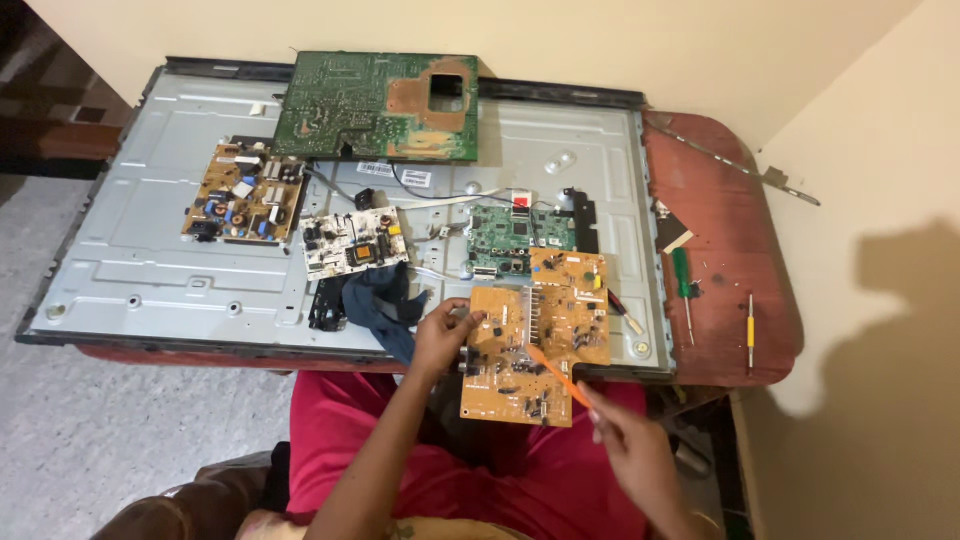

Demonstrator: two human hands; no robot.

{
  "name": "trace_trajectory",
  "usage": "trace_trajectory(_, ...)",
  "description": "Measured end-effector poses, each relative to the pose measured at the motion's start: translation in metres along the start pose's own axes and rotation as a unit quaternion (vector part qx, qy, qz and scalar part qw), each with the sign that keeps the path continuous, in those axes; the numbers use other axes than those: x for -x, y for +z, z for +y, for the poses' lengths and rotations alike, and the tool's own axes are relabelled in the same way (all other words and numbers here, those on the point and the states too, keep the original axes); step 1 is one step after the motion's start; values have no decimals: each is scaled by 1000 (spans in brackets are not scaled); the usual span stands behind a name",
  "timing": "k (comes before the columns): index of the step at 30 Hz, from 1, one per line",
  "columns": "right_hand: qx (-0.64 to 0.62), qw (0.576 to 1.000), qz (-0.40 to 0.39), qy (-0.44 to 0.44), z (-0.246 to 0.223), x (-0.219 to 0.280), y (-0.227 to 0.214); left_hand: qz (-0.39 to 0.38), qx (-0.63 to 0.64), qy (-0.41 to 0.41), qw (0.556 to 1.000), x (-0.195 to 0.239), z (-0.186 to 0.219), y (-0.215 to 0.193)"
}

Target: The person uses a toothbrush to scrub the surface of a circuit board held in their lap. They flip the board over and continue scrubbing the other side. The person then switches to a screwdriver to scrape or clean specific areas on the board.

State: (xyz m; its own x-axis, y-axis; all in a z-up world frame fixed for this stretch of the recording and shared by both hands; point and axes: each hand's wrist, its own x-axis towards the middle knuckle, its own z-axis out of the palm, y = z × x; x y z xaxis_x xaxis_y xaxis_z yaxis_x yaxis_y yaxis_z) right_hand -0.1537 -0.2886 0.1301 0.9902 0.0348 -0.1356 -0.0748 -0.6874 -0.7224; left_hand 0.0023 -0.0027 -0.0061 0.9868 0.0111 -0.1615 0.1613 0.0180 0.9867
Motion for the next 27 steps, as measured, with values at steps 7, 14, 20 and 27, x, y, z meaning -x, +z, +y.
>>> trace_trajectory(7,136,987,27,86,-13,-53,-1,-7,-45,7,999,-3,2,-3)
trace_trajectory(14,66,996,61,8,-16,-56,-1,9,11,-7,1000,-3,-3,1)
trace_trajectory(20,49,997,-14,60,-12,-1,-8,6,19,6,1000,-5,-9,1)
trace_trajectory(27,135,990,46,18,-19,-75,-16,-5,-60,10,998,-7,-3,-3)
